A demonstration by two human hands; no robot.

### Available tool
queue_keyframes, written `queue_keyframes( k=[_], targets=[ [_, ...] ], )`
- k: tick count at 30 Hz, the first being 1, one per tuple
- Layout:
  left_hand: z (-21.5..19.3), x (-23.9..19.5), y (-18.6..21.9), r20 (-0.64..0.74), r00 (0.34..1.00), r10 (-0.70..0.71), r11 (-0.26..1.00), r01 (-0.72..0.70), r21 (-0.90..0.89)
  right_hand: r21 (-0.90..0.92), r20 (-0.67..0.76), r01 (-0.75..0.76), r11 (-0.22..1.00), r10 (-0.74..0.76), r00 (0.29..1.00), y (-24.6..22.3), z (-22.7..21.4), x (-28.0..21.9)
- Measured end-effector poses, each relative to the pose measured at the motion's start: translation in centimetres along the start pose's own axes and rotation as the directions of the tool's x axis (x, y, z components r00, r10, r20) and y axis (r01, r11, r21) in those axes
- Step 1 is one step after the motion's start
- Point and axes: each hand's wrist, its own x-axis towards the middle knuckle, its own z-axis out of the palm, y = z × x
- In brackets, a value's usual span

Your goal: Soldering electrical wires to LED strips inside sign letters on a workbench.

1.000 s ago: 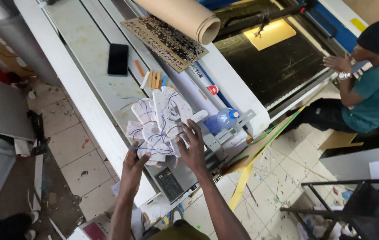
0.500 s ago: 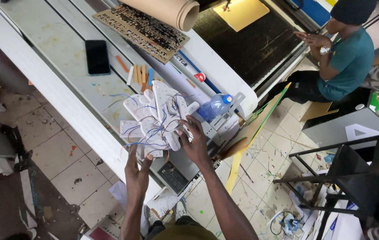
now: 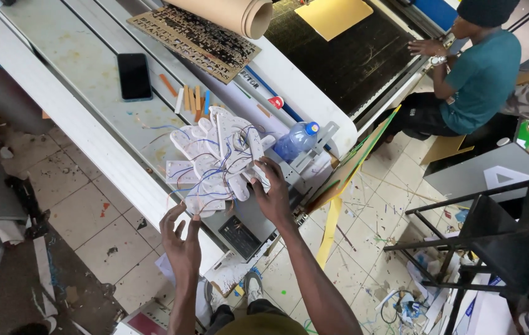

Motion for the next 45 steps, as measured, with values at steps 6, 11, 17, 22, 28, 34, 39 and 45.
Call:
queue_keyframes(
  k=[6,11,17,22,28,34,39,45],
  targets=[
    [0.8,-1.8,-0.4,-0.111,0.99,0.091,0.996,-0.093,-0.008,0.026,-0.037,-0.02,0.999,0.021,0.999,-0.6,-0.3,-2.2],
    [2.9,-4.5,-2.2,0.022,0.992,0.125,0.992,-0.126,0.009,0.024,-0.133,-0.083,0.996,0.086,0.987,-2.0,-1.3,-5.4],
    [7.5,-7.3,-5.5,0.096,0.986,0.135,0.989,-0.129,-0.065,0.001,0.045,-0.093,0.996,0.093,0.995,-2.1,-5.3,-9.9],
    [10.9,-12.1,1.0,0.092,0.989,-0.117,0.961,0.089,0.26,0.103,0.122,-0.11,0.989,0.097,0.988,-3.5,-11.0,-13.3],
    [16.3,-16.5,-3.6,0.284,0.956,-0.07,0.967,-0.004,0.253,0.058,0.069,-0.277,0.959,0.273,0.96,0.0,-18.4,-19.3],
    [26.6,-26.8,-10.4,0.586,0.81,-0.008,1.0,0.001,0.012,0.059,-0.055,-0.357,0.932,0.361,0.931,1.7,-31.9,-28.5],
    [33.7,-41.0,-2.5,0.866,0.487,-0.114,0.99,-0.016,0.139,0.026,-0.283,-0.47,0.883,0.457,0.843,2.0,-43.8,-39.5],
    [45.6,-53.9,-2.5,0.984,-0.045,-0.171,0.981,-0.096,0.166,0.103,-0.596,-0.646,0.756,0.567,0.569,2.0,-58.1,-49.3]
  ],
)
